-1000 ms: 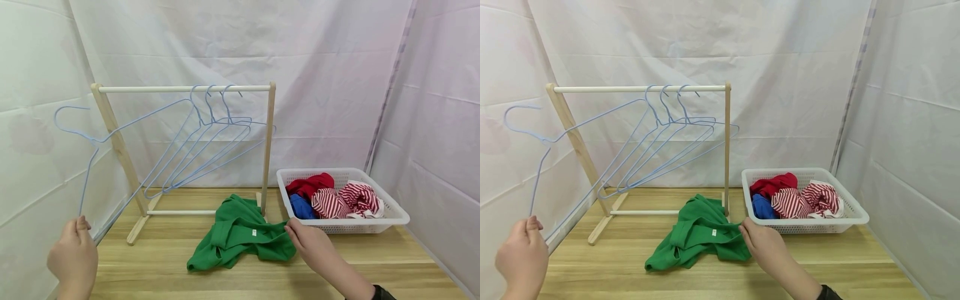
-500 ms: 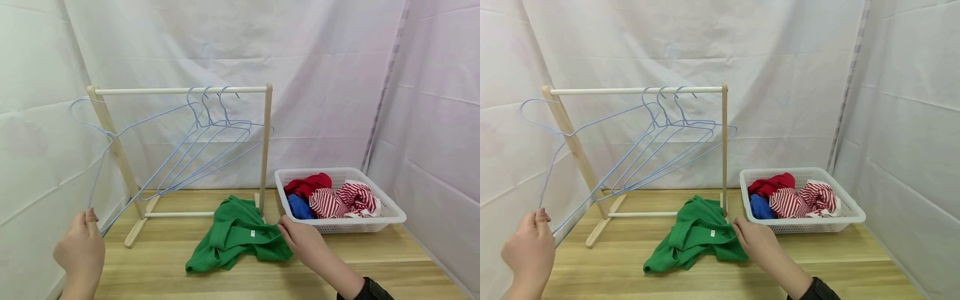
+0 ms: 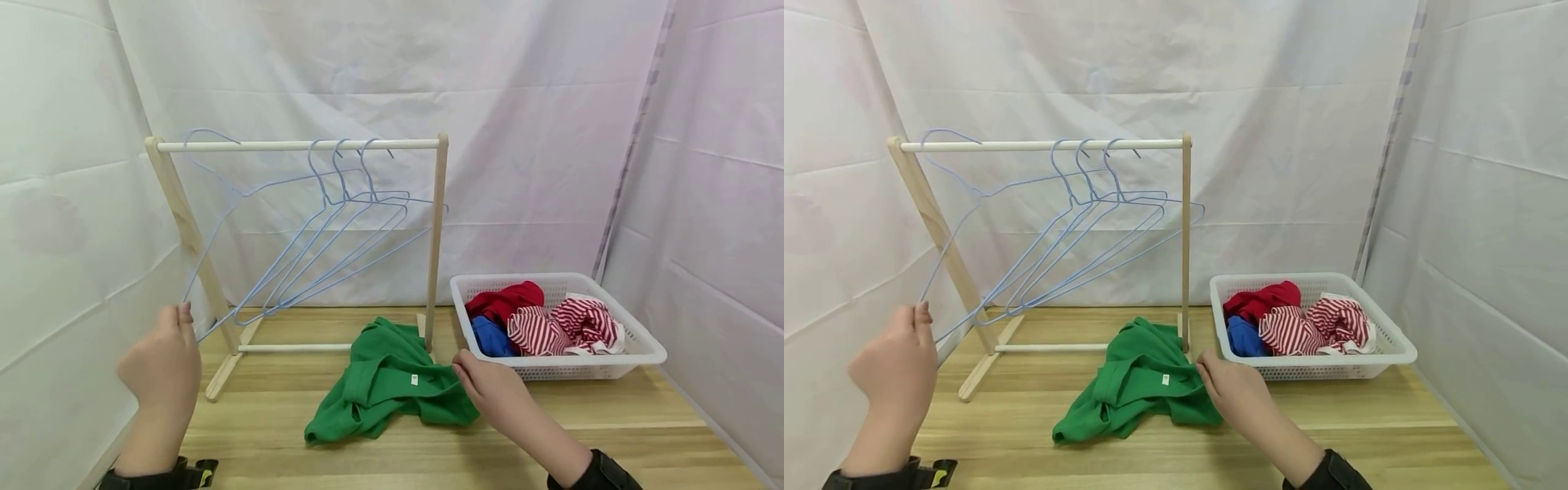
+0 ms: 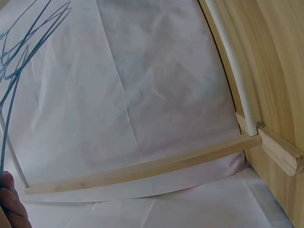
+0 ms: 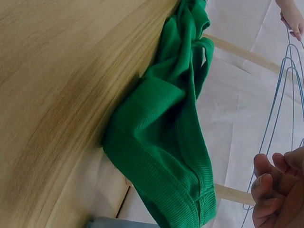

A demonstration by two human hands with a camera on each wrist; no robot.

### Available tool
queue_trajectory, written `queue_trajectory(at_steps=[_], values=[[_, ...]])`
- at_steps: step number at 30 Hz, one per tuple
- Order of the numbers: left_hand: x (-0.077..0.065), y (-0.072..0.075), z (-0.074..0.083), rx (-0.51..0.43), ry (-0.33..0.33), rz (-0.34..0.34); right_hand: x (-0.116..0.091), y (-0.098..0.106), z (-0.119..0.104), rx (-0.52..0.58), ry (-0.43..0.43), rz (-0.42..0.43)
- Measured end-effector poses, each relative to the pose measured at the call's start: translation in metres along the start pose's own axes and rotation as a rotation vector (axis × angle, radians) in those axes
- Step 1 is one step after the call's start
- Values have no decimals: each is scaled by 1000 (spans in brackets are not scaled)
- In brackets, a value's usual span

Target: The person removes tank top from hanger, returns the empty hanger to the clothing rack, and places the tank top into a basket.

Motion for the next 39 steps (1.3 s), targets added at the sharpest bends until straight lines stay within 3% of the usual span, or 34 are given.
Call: queue_trajectory(at_steps=[12,18,39], values=[[12,-14,25,9,-125,67,2,-1,-5,46,10,-13],[17,-20,34,35,-165,50,3,-2,-5,34,16,-3],[11,-38,45,33,-252,51,4,-9,-7,9,51,14]])
Point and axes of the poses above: each hand's wrist, its own x-axis towards the middle knuckle, its own y-axis out of the back of the hand, z = x × y, the point moved 4 cm from there along x, towards the middle knuckle, and after that the axes turned 9 degrees about -x, right-handed, at the moved point
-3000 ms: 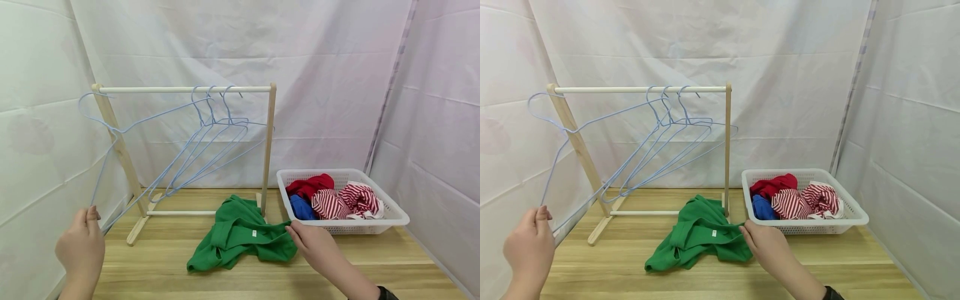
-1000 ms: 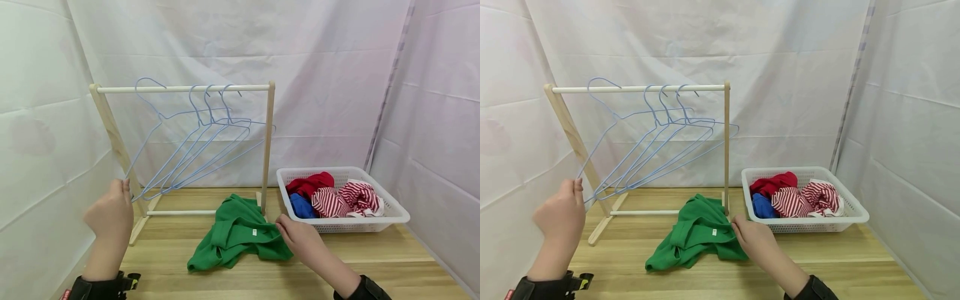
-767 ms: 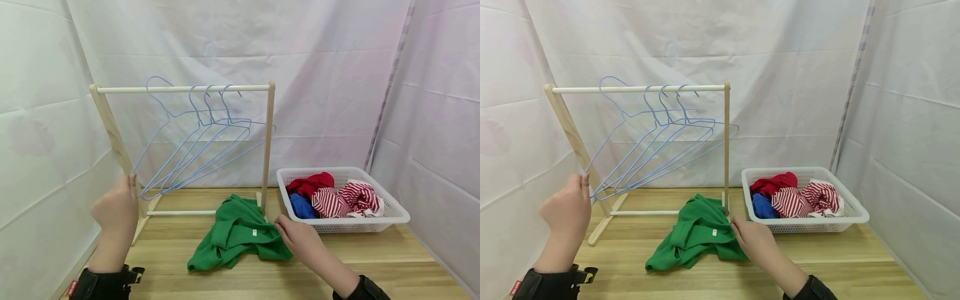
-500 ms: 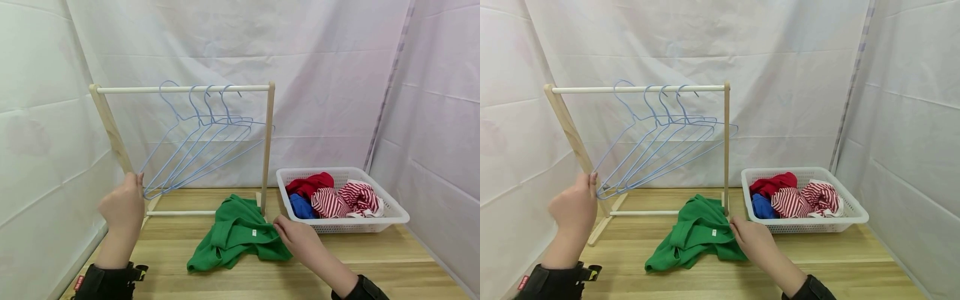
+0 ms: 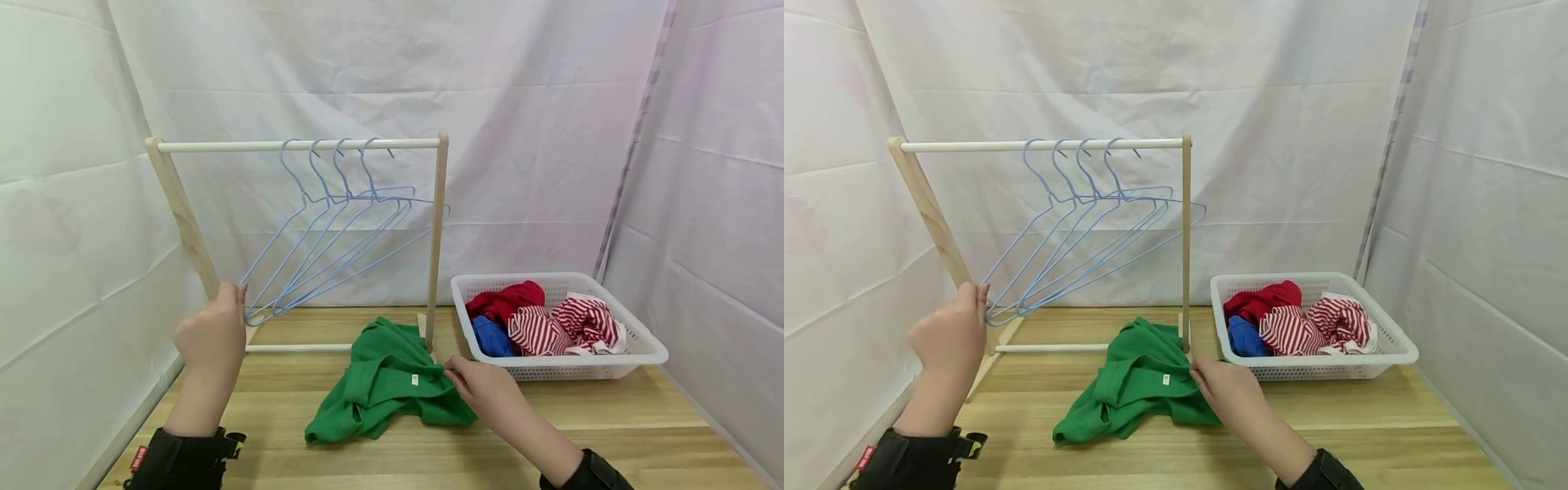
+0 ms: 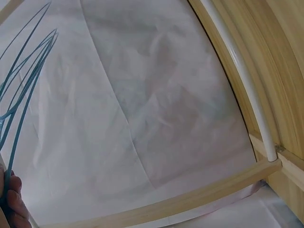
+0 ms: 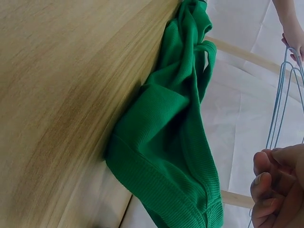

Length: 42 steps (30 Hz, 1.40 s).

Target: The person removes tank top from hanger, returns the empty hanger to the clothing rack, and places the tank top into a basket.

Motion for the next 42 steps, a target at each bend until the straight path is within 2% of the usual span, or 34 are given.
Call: queue_trajectory(at_steps=[9,21,25,32,42], values=[[1,1,1,-14,-7,-18,1,3,1,-7,-4,-1],[-1,9,0,-68,-54,-9,3,6,1,-18,31,56],[-4,11,-2,-90,-45,-25,5,6,0,-18,29,59],[-12,13,-11,-135,26,-181,8,7,-3,-3,25,52],[-24,15,-26,-253,144,-341,16,1,-8,22,41,53]])
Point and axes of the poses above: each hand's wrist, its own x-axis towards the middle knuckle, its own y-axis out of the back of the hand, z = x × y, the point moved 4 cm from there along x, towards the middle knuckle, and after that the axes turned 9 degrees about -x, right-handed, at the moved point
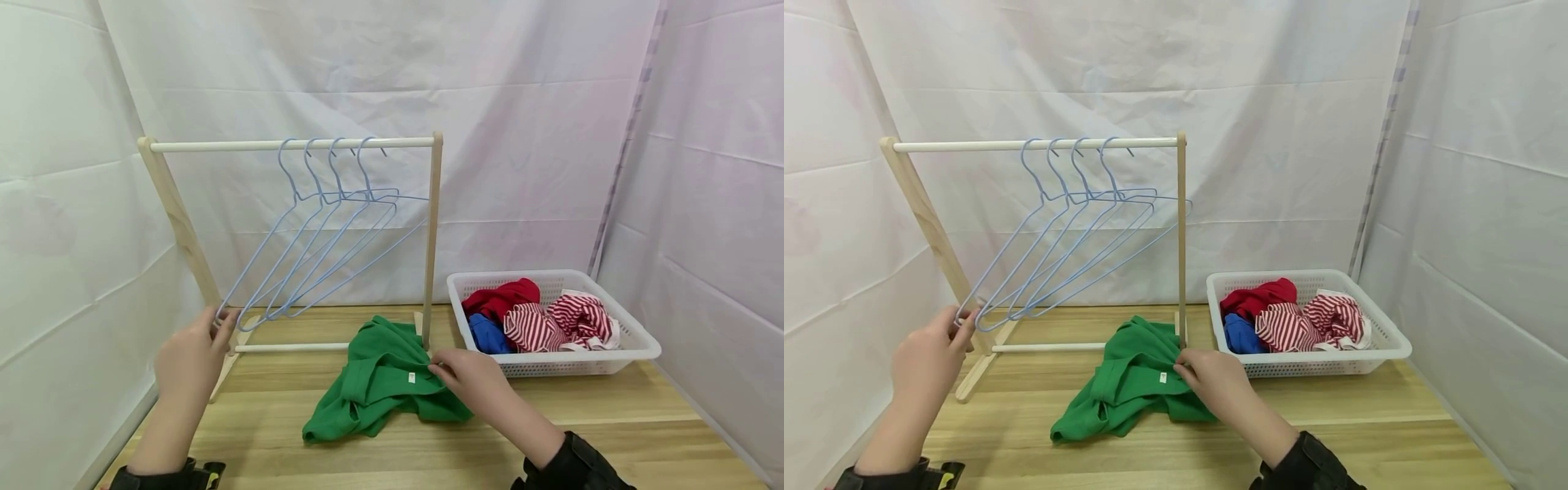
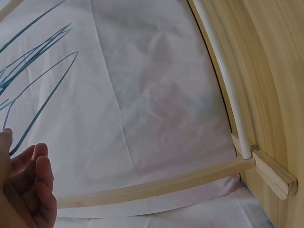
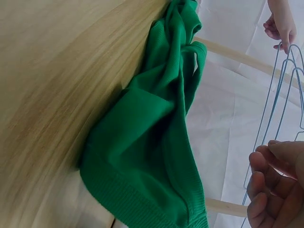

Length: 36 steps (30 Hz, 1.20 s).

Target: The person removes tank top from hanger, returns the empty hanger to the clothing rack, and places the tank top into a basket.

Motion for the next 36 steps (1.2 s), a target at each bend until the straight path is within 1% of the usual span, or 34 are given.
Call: queue_trajectory(at_steps=[3,6,10,14,17,24,31,36], values=[[-4,-1,-3,-19,24,-45,4,-3,-2,1,5,-22],[-8,-3,-5,-22,32,-95,8,-6,-4,19,4,-57],[-12,-8,-6,-4,70,-180,13,-13,-7,61,-9,-130],[-14,-16,-3,23,116,-308,18,-23,-11,99,-10,-188],[-16,-23,0,28,135,-394,22,-30,-15,118,8,-204],[-18,-36,6,13,129,-458,26,-46,-22,124,38,-230],[-20,-50,16,-10,130,-533,27,-56,-24,56,57,-247],[-22,-63,25,-10,88,-576,27,-63,-24,-4,68,-266]])
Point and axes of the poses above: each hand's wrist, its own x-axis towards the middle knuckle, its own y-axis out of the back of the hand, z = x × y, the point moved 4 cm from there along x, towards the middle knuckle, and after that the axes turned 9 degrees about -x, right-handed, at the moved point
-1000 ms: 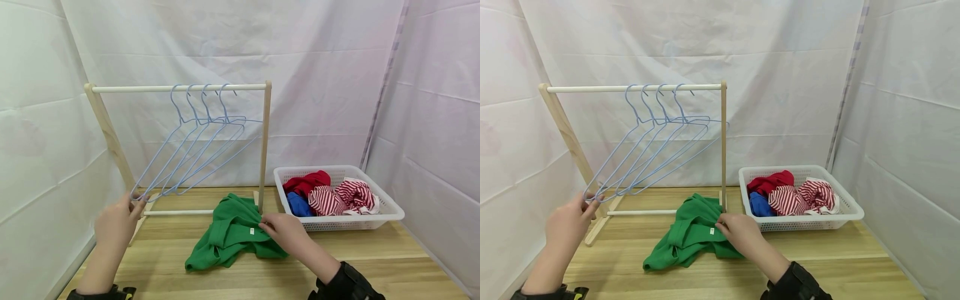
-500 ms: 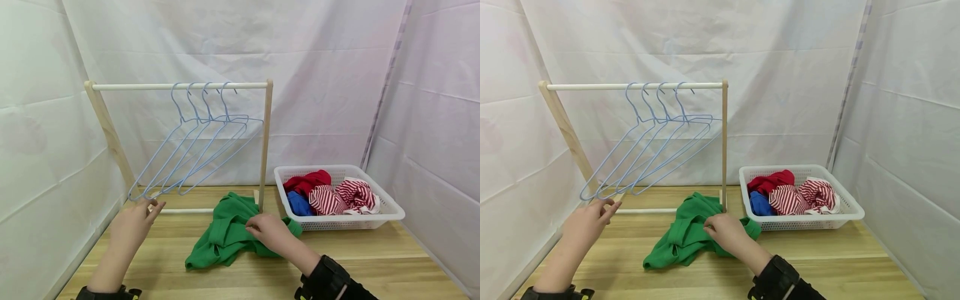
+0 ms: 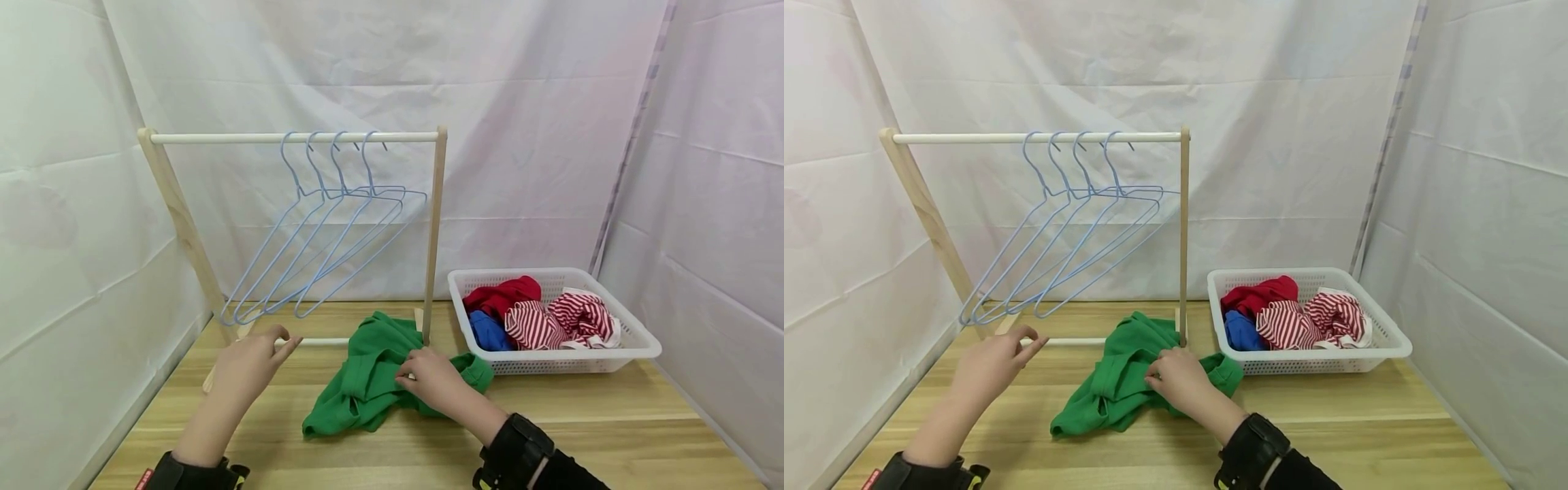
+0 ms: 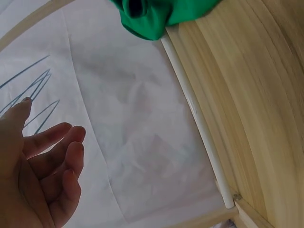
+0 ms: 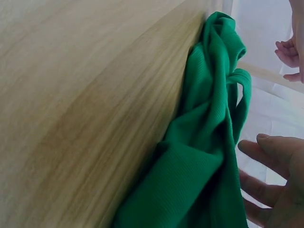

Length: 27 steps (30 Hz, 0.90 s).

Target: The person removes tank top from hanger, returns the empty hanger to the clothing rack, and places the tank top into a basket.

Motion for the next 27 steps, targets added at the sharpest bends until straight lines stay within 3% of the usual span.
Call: queue_trajectory(at_steps=[6,19,27], values=[[4,-13,9,46,-69,-5,2,-9,1,-3,-48,-83],[9,-36,19,18,-32,-133,12,-41,23,138,-161,-211],[10,-44,25,56,-38,-158,20,-44,24,52,-156,-288]])
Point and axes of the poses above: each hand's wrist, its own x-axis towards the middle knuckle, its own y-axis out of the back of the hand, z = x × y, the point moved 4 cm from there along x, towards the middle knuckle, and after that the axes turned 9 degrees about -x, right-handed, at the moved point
